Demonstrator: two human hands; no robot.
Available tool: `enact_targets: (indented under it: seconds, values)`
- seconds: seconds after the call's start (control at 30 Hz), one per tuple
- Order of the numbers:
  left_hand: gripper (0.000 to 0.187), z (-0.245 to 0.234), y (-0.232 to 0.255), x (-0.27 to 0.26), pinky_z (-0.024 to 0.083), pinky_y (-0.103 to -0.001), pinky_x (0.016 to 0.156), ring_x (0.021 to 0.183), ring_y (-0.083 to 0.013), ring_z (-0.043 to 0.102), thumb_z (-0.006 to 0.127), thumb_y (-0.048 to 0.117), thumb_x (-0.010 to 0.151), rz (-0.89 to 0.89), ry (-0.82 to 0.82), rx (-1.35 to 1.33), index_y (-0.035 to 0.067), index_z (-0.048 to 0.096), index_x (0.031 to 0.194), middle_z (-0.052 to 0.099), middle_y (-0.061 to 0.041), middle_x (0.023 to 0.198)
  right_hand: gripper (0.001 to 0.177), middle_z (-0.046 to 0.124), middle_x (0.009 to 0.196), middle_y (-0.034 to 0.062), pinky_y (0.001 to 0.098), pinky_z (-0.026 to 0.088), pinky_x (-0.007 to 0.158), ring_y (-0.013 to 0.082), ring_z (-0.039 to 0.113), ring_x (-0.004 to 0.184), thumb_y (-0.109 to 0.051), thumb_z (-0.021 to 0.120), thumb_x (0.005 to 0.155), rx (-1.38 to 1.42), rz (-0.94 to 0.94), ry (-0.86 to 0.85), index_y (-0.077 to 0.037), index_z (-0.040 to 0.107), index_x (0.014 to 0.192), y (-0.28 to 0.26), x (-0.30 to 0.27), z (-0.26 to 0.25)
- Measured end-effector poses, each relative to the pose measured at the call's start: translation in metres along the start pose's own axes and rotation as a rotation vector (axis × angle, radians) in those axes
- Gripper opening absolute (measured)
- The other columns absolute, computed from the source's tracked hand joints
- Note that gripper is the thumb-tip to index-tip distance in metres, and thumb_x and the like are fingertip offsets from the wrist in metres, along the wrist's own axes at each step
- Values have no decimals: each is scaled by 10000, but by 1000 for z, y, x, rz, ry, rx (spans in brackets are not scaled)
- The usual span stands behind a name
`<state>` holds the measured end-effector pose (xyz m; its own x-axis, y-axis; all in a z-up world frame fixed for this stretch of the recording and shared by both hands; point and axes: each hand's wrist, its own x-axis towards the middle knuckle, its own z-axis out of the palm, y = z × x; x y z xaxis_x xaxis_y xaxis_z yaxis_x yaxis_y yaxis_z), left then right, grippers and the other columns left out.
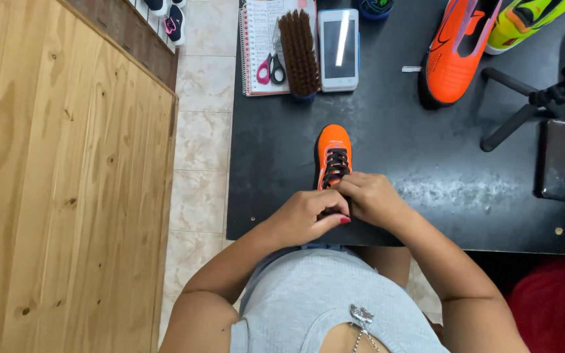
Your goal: The person threads a black shoelace through the eyelets of an orange athletic shoe placed on a black table. They pull the laces through each eyelet in sequence, tighten them, and tie a knot at the top. The person then tucks the lace ends inside the shoe and places it on the table.
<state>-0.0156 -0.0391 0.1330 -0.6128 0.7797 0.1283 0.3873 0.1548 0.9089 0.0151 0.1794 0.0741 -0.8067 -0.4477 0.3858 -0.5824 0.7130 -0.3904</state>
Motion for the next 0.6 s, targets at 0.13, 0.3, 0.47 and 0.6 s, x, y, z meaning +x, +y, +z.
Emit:
enact_targets:
  seconds: [0.13,0.3,0.47,0.6]
  values:
    - [111,-14,-5,3,561,-260,591,619,-110,679,689,195,988,27,-71,-501,132,746,1059,746,-38,778,270,586,667,24,369,538,586,305,628,643,-238,445,1012,544,132,-68,-171,667,874,-16,10,-35]
    - [297,-25,-1,20,589,-439,750,881,-357,727,652,134,959,70,22,24,101,667,1254,733,-170,996,232,620,677,48,369,529,553,288,600,580,-212,528,1031,628,144,1,-113,715,938,-35,22,-77]
    - [227,-3,-14,41,581,-421,671,789,-318,719,661,117,925,128,-154,341,85,678,1148,690,-87,850,278,593,626,59,343,503,502,251,536,489,-223,528,1027,650,61,43,-79,741,921,-51,42,-103]
    - [67,-8,-4,48,573,-369,646,801,-268,723,624,115,938,194,-162,398,157,640,988,675,-16,820,453,633,708,107,333,504,506,225,569,535,-429,574,978,716,55,179,-9,740,1008,-14,22,-89]
